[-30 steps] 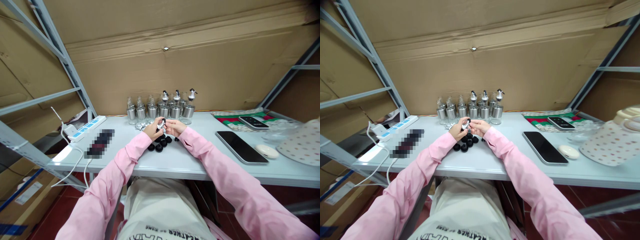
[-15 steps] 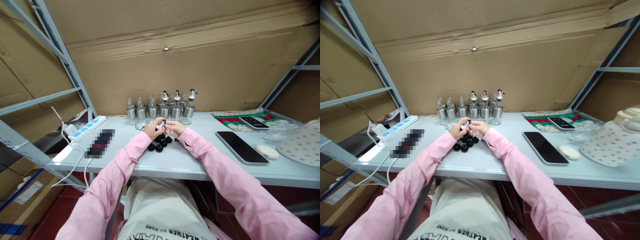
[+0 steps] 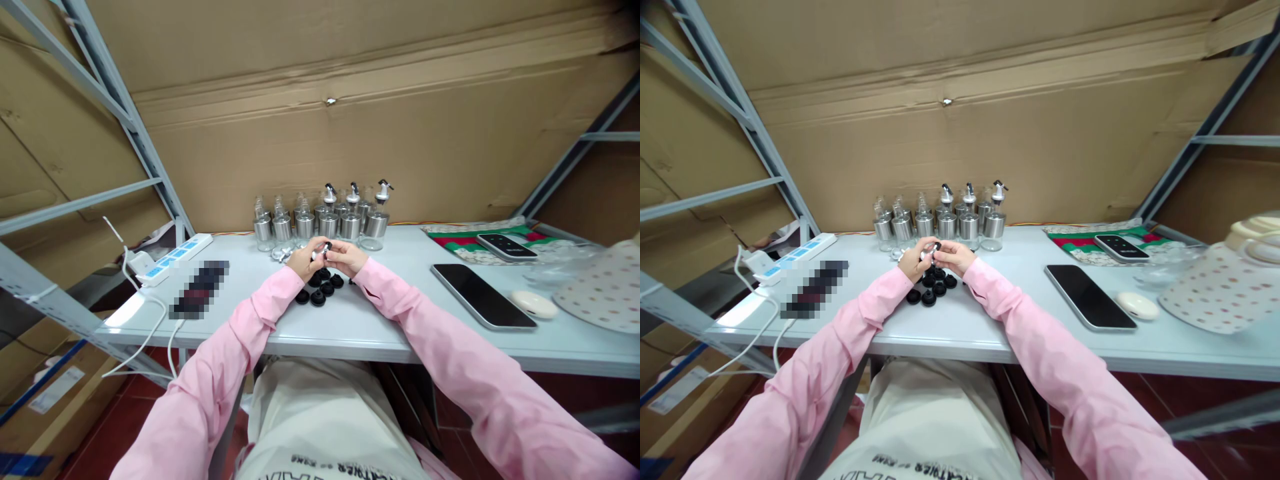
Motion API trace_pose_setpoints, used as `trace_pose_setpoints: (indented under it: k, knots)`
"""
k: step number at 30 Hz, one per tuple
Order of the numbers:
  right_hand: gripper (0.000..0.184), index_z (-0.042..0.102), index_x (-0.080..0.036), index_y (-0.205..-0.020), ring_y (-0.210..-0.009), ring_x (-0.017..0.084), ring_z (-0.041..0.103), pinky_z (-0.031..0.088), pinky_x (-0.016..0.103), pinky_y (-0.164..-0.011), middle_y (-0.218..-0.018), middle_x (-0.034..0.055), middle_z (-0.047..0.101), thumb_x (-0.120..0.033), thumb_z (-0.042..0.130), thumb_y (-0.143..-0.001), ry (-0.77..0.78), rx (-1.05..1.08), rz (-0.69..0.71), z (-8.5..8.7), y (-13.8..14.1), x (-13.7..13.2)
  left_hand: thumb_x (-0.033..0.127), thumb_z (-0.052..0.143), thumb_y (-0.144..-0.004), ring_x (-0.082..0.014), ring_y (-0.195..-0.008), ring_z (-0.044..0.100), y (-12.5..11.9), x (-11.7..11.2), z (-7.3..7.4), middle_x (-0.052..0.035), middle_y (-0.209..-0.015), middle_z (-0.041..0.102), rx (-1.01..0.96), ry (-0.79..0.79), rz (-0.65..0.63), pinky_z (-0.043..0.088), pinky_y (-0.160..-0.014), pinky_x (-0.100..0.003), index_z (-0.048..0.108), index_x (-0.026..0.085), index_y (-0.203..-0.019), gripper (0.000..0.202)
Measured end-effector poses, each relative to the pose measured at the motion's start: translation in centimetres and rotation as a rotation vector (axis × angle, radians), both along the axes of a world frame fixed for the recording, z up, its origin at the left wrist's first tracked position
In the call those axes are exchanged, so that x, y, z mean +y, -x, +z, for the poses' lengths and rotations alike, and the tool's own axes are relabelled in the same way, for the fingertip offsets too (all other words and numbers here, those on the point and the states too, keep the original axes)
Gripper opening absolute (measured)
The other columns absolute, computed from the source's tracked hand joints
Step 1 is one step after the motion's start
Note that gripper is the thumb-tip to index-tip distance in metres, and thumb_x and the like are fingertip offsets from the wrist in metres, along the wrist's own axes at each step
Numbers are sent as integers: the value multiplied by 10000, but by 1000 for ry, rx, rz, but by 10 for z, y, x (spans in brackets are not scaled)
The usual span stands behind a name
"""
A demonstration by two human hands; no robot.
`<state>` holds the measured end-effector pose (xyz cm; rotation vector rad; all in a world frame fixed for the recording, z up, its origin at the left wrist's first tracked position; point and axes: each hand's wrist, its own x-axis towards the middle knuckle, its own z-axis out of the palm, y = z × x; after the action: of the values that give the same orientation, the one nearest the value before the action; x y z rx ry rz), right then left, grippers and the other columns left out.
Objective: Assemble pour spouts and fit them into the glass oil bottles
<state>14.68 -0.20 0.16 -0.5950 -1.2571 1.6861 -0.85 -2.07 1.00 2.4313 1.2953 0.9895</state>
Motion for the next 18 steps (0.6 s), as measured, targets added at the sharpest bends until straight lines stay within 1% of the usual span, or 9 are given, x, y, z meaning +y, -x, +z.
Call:
trace_pose_setpoints:
  k: [2, 4, 6, 8, 11, 13, 15, 17, 18]
  knots:
    - [401, 661, -182, -738, -703, 91, 604, 500, 225, -674, -754, -14, 660, -323, 854, -416, -2, 20, -14, 4, 0, -2, 297, 388, -819, -122, -605, 553, 2, 3, -1, -9, -876, 601, -41, -3, -9, 455, -676, -257, 444, 207, -1203, 398]
    - [363, 643, -195, -754, -770, 112, 609, 509, 262, -705, -820, -3, 667, -345, 831, -482, -1, 69, -46, 8, -1, -3, 317, 363, -843, -135, -715, 575, 5, 11, 1, -32, -947, 575, -159, -57, 8, 466, -729, -274, 375, 201, -1254, 428]
    - [332, 619, -200, -759, -841, 135, 613, 517, 304, -743, -909, 15, 672, -363, 804, -538, 6, 113, -88, 13, -4, -4, 311, 370, -850, -139, -830, 568, 9, 23, 8, -62, -1023, 536, -301, -157, 65, 464, -803, -291, 294, 178, -1302, 477]
    - [332, 597, -195, -759, -871, 152, 621, 522, 315, -746, -958, 35, 672, -359, 798, -553, 14, 119, -132, 16, -7, -3, 267, 434, -826, -146, -927, 546, 12, 41, 21, -91, -1092, 505, -345, -251, 135, 434, -892, -313, 262, 162, -1319, 533]
    - [348, 572, -181, -755, -799, 159, 641, 522, 265, -632, -895, 64, 678, -380, 785, -565, -15, 84, -200, 21, -11, -1, 162, 492, -792, -189, -1088, 495, 13, 69, 45, -148, -1196, 473, -201, -275, 222, 361, -993, -351, 313, 130, -1301, 541]
    - [369, 553, -182, -777, -741, 160, 643, 508, 246, -559, -835, 69, 675, -417, 762, -585, -59, 54, -232, 25, -15, 0, 146, 495, -807, -219, -1136, 479, 9, 86, 57, -171, -1214, 480, -81, -212, 279, 352, -1000, -372, 384, 110, -1246, 455]
    - [430, 525, -209, -897, -707, 161, 642, 506, 252, -535, -798, 43, 669, -427, 746, -600, -115, 26, -254, 28, -19, -1, 156, 498, -827, -230, -1086, 520, 5, 98, 64, -163, -1136, 543, 26, -107, 317, 380, -963, -379, 460, 107, -1156, 335]
    - [533, 450, -258, -1048, -699, 164, 644, 511, 264, -531, -793, 12, 663, -421, 727, -623, -182, -2, -285, 31, -25, -4, 154, 496, -837, -221, -1007, 561, 1, 103, 65, -138, -1034, 594, 90, -35, 333, 408, -921, -367, 511, 115, -1058, 224]
    - [567, 410, -276, -1094, -701, 167, 645, 510, 267, -525, -800, 5, 662, -423, 714, -637, -215, -15, -304, 32, -27, -6, 152, 496, -840, -213, -980, 569, 1, 104, 65, -126, -1001, 605, 97, -28, 334, 415, -907, -357, 523, 122, -1017, 182]
